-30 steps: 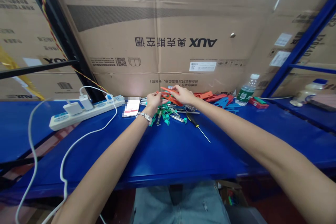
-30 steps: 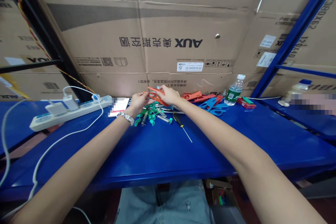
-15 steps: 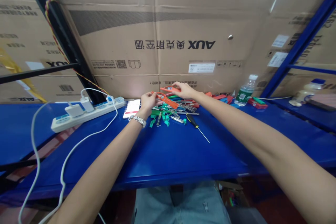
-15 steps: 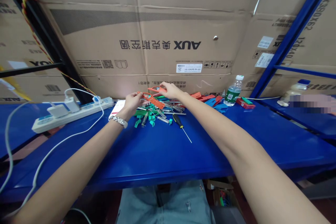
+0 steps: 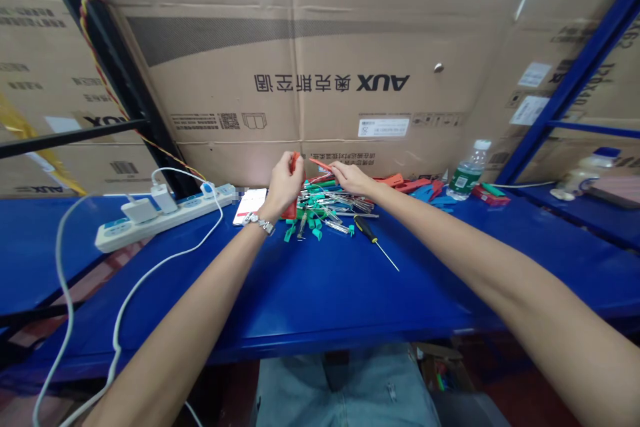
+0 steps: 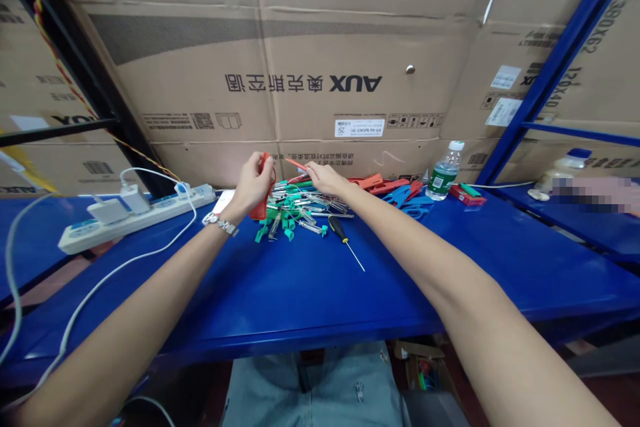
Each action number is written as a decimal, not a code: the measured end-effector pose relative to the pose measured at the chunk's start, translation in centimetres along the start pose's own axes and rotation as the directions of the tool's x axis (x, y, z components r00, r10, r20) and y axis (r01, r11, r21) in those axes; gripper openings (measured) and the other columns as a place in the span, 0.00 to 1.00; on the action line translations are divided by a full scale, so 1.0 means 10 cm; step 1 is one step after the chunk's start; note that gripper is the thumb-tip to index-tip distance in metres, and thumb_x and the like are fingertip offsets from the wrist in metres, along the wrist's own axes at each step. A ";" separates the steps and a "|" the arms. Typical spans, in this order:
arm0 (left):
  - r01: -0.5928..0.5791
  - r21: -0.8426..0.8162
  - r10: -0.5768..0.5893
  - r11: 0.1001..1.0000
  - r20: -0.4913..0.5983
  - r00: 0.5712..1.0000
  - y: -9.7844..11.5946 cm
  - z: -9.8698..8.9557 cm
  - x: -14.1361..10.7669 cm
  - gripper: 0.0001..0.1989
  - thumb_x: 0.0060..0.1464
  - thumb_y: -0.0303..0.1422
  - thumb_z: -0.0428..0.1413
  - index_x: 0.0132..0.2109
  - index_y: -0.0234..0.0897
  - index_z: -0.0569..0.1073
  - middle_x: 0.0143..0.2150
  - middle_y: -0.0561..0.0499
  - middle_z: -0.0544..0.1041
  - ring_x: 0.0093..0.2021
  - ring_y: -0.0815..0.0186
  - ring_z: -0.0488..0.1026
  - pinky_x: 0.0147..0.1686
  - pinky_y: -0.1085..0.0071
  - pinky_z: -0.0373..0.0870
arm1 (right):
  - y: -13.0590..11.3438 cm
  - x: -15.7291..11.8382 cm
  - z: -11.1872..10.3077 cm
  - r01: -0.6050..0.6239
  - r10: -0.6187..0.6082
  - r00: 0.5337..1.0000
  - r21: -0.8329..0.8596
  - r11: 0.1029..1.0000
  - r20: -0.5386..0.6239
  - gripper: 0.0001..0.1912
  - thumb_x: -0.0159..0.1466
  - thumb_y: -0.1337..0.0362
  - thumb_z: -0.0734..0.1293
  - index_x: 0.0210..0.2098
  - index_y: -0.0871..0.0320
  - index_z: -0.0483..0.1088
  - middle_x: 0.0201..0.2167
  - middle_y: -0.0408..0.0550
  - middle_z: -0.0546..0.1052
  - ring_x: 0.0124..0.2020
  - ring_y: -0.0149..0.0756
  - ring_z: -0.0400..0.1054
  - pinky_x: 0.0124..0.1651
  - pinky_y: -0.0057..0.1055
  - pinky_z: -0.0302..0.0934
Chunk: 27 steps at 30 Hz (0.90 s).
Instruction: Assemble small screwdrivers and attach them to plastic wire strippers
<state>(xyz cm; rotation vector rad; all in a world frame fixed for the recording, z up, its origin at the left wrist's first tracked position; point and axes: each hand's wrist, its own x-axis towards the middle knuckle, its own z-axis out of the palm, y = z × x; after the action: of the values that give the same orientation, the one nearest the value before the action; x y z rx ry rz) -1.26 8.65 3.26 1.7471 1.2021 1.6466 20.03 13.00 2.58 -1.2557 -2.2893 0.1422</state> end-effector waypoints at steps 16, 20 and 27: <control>-0.516 0.776 -0.027 0.362 0.562 0.827 0.13 0.37 0.04 0.19 0.71 0.39 0.48 0.60 0.38 0.76 0.48 0.35 0.83 0.50 0.46 0.81 0.46 0.59 0.71 | 0.06 -0.02 0.09 -0.022 0.034 0.998 0.196 0.980 -0.055 0.18 0.78 0.60 0.52 0.56 0.58 0.70 0.35 0.49 0.80 0.38 0.41 0.73 0.52 0.39 0.64; -0.507 0.781 -0.072 0.364 0.567 0.821 0.07 0.29 0.05 0.18 0.69 0.40 0.53 0.58 0.37 0.76 0.47 0.35 0.83 0.50 0.46 0.81 0.47 0.60 0.71 | 0.09 -0.05 0.01 -0.055 0.073 0.994 0.196 0.979 -0.087 0.17 0.78 0.59 0.53 0.54 0.57 0.70 0.34 0.47 0.80 0.36 0.39 0.73 0.50 0.37 0.64; -0.257 0.618 0.049 0.743 0.333 0.942 0.11 0.19 0.04 0.15 0.70 0.41 0.50 0.38 0.39 0.73 0.32 0.43 0.80 0.40 0.50 0.80 0.43 0.64 0.68 | -0.08 -0.26 -0.09 -0.075 0.107 0.983 0.207 0.975 -0.147 0.17 0.76 0.58 0.56 0.57 0.57 0.68 0.37 0.49 0.81 0.40 0.41 0.75 0.49 0.37 0.66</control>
<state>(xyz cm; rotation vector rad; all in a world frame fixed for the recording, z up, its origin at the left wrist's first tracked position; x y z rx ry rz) 0.80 8.85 3.99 2.4724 1.6430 1.0115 21.01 10.31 2.58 -1.2220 -2.0286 0.2894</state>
